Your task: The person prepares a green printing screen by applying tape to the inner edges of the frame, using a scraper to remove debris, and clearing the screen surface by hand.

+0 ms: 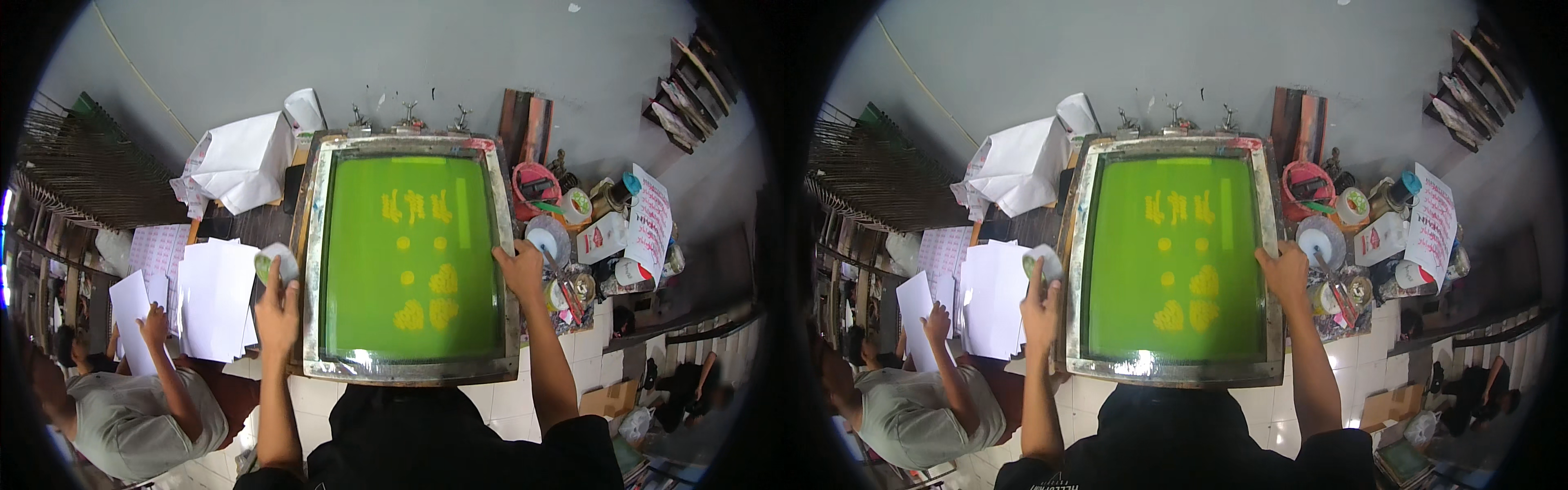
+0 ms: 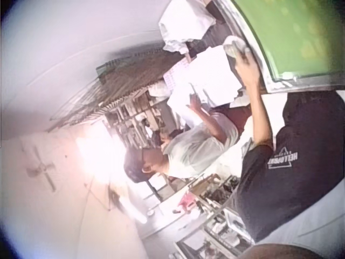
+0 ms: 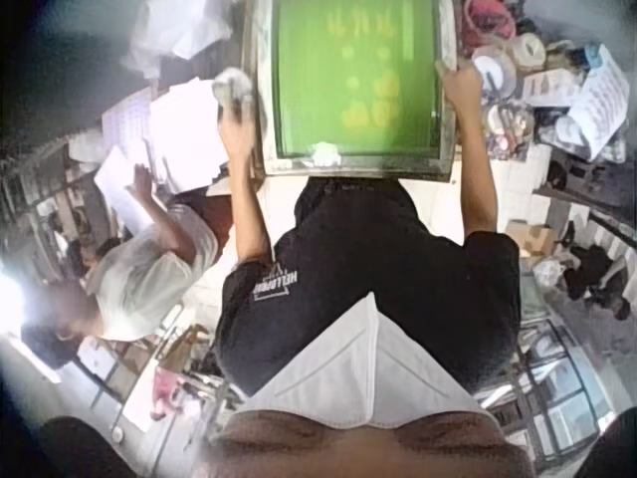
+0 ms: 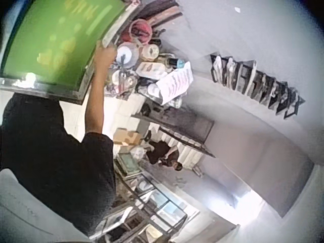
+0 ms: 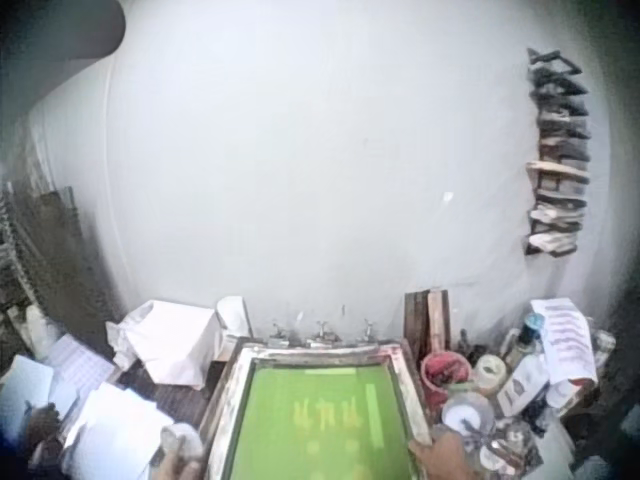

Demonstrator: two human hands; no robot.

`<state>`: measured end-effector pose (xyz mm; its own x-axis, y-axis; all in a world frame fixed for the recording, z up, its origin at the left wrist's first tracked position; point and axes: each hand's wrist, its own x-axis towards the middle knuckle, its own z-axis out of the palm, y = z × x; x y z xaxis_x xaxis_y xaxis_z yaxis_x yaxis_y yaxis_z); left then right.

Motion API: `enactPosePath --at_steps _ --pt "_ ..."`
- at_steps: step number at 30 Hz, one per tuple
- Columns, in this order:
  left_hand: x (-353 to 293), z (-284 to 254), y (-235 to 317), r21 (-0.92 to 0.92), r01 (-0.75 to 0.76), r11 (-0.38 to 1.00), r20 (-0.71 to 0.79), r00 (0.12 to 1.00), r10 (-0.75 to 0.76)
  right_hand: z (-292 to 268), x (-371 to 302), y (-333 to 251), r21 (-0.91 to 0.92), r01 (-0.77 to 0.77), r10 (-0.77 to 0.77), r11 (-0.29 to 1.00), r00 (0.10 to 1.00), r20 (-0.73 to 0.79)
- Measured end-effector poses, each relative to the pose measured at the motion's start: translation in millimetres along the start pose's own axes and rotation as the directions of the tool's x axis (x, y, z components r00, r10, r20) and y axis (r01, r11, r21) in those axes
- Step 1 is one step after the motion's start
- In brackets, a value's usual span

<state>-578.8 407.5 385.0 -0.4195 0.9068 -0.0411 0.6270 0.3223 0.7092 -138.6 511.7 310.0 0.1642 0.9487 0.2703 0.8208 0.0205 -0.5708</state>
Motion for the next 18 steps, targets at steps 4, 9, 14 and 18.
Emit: enactPosePath --at_steps 4,9,14,18 --pt "21.8 -21.5 -18.7 0.160 -0.383 0.910 0.040 0.923 0.382 -7.3 -0.4 -3.7 -0.035 -0.019 0.021 0.999 0.998 0.056" --pt "21.1 -33.0 15.1 0.194 -0.712 0.675 0.123 0.701 0.703 -24.3 -14.0 -22.5 0.103 -0.146 0.137 0.984 0.987 0.085" --pt "20.8 7.6 40.2 0.188 -0.879 0.438 0.418 0.475 0.774 -28.1 -41.7 -30.2 0.030 -0.043 0.045 0.999 0.995 -0.085" --pt "30.9 33.0 34.4 0.190 -0.947 0.258 0.510 0.320 0.799 -39.4 -64.2 -47.5 0.002 -0.030 0.030 1.000 0.992 -0.125"
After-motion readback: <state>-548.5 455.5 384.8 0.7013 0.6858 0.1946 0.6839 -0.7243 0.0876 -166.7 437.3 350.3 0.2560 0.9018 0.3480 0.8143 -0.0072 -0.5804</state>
